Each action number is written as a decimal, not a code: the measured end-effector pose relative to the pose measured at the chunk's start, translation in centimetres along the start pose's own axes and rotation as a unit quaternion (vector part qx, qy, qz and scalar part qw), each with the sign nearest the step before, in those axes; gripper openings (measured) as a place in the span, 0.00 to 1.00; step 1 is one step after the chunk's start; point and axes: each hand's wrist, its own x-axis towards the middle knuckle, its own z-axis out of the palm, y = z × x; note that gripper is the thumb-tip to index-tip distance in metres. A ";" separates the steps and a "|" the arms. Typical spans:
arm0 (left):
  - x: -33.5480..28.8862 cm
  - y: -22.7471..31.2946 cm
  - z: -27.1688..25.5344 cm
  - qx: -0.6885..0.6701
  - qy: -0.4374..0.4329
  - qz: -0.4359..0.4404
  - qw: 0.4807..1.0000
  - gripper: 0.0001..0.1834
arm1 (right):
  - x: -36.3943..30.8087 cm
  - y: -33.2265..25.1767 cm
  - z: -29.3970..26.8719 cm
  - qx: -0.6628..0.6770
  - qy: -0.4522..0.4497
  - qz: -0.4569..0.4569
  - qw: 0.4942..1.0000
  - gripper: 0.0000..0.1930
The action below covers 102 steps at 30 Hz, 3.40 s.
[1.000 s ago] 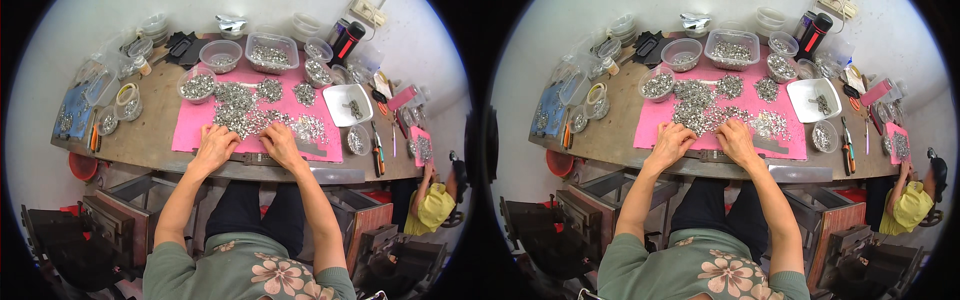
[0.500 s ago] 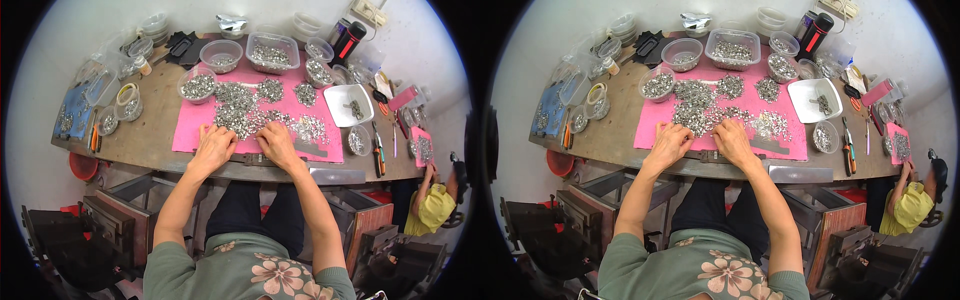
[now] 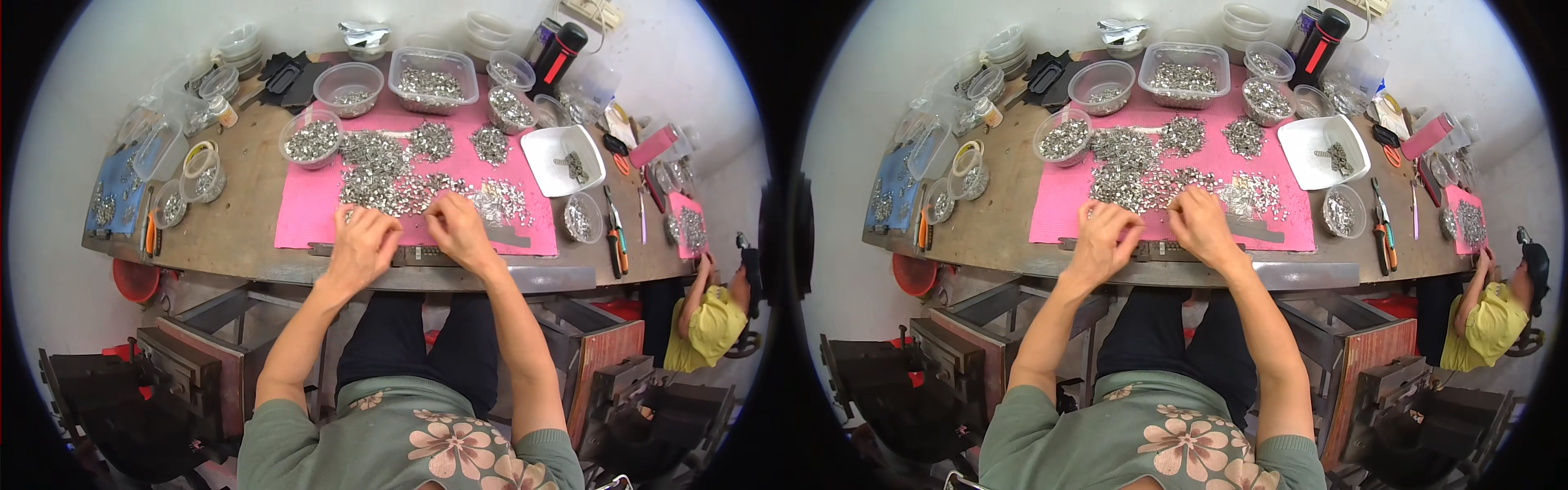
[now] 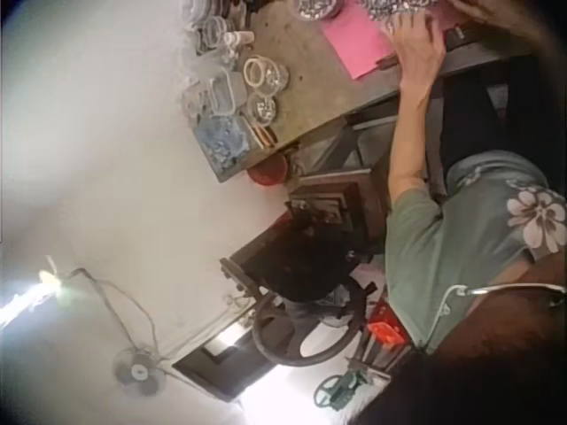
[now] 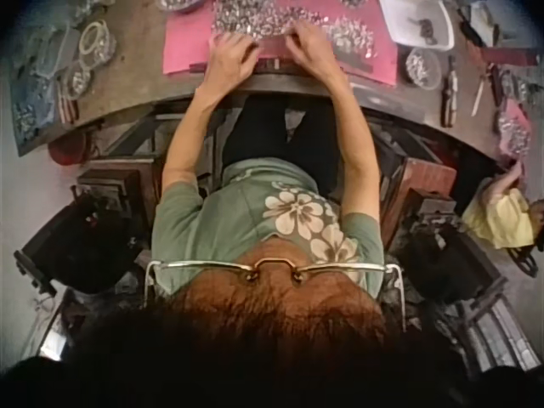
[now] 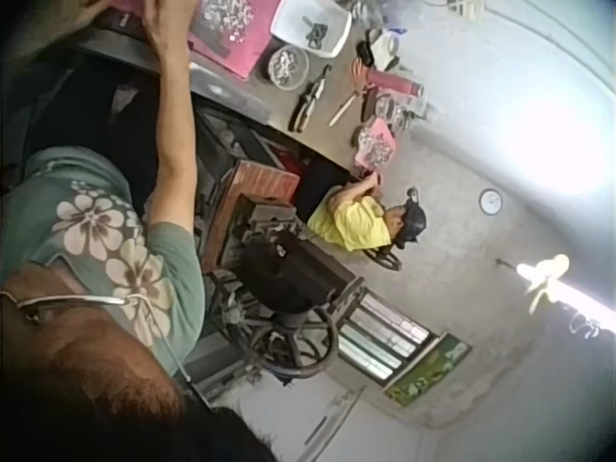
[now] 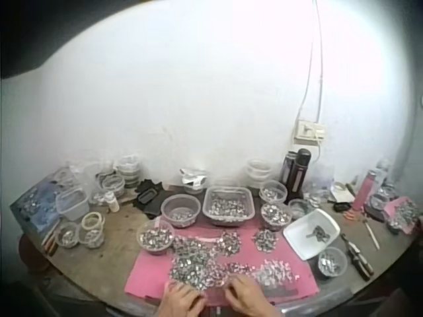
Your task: The person arranges small metal pieces into a metal fixture by hand, places the fixture into a manual press, and rotates the wheel to press the pieces. The person then returns to the table and inserts more metal pieces into the fixture.
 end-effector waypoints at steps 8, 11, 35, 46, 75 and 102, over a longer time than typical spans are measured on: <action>-0.5 3.3 4.7 -0.070 0.001 0.055 0.996 0.08 | -5.5 -1.1 -3.0 0.059 -0.008 0.043 0.997 0.07; -0.4 3.5 5.3 -0.061 -0.013 0.061 0.996 0.08 | -6.1 -1.0 -2.9 0.008 0.013 -0.004 1.000 0.08; -0.7 2.8 4.5 -0.075 0.000 0.025 0.997 0.12 | -8.3 -0.7 -2.2 0.008 0.164 0.061 0.985 0.09; -1.8 2.3 4.2 -0.039 0.025 0.010 0.999 0.14 | -9.0 -0.7 -2.3 -0.003 0.164 0.067 0.984 0.11; -6.0 0.8 2.9 0.036 0.032 -0.014 0.999 0.21 | -12.4 -1.9 -0.6 -0.155 0.189 0.027 0.969 0.24; 1.1 -0.7 1.6 0.109 -0.164 -0.017 0.980 0.30 | -2.0 -0.3 -1.2 -0.120 -0.065 0.014 0.991 0.18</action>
